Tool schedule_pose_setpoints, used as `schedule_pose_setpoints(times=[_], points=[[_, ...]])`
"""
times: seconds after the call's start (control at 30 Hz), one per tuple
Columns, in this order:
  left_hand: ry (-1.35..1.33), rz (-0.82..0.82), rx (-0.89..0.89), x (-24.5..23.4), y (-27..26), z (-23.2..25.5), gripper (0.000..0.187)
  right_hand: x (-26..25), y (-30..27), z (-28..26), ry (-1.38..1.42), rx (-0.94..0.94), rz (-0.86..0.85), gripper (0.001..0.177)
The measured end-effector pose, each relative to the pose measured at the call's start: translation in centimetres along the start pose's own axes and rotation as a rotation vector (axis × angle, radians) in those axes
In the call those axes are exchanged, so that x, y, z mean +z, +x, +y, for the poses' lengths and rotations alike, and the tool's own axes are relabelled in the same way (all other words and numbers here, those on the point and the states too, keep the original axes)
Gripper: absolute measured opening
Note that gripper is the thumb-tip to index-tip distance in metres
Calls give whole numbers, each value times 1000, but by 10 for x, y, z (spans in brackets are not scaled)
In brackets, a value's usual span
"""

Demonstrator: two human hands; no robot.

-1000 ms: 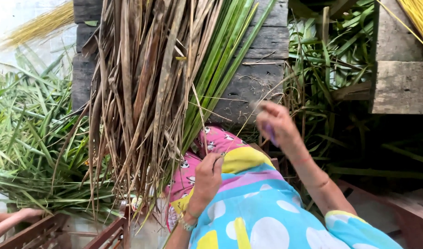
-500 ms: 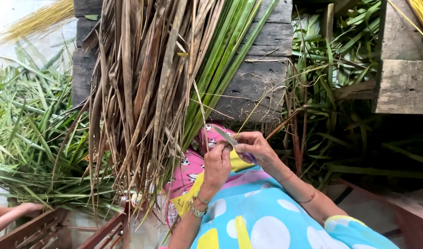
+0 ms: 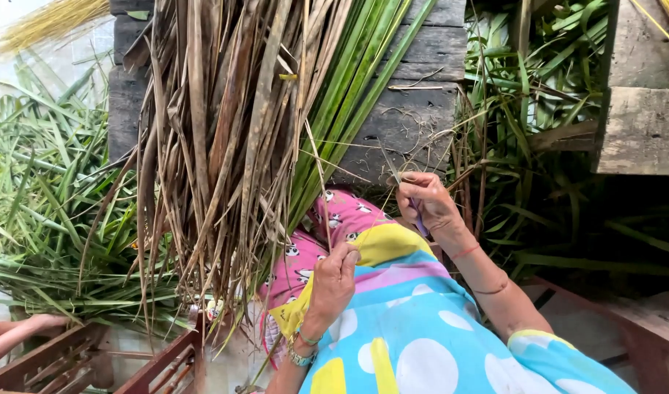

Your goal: Stripping the leafy part from palm fronds using a small knife to collect the central midribs for broom making.

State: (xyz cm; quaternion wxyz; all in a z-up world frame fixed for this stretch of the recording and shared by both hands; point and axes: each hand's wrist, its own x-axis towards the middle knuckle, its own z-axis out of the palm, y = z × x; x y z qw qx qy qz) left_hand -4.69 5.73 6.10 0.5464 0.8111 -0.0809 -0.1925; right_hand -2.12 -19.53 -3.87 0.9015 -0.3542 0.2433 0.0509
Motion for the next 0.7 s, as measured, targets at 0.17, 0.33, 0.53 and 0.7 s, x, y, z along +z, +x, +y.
schedule_pose_setpoints(times=[0.17,0.33,0.53,0.7], points=[[61,-83,23,-12,-9,1,19,27,-13,-21,-73,50,-54,10],[98,-76,42,-17,-17,-1,19,23,-5,-27,-52,42,-85,22],[130,-69,8,-20,-30,-7,18,1,8,-22,-10,79,-24,13],[141,-63,20,-24,-37,-10,20,21,5,-31,-108,86,-48,9]])
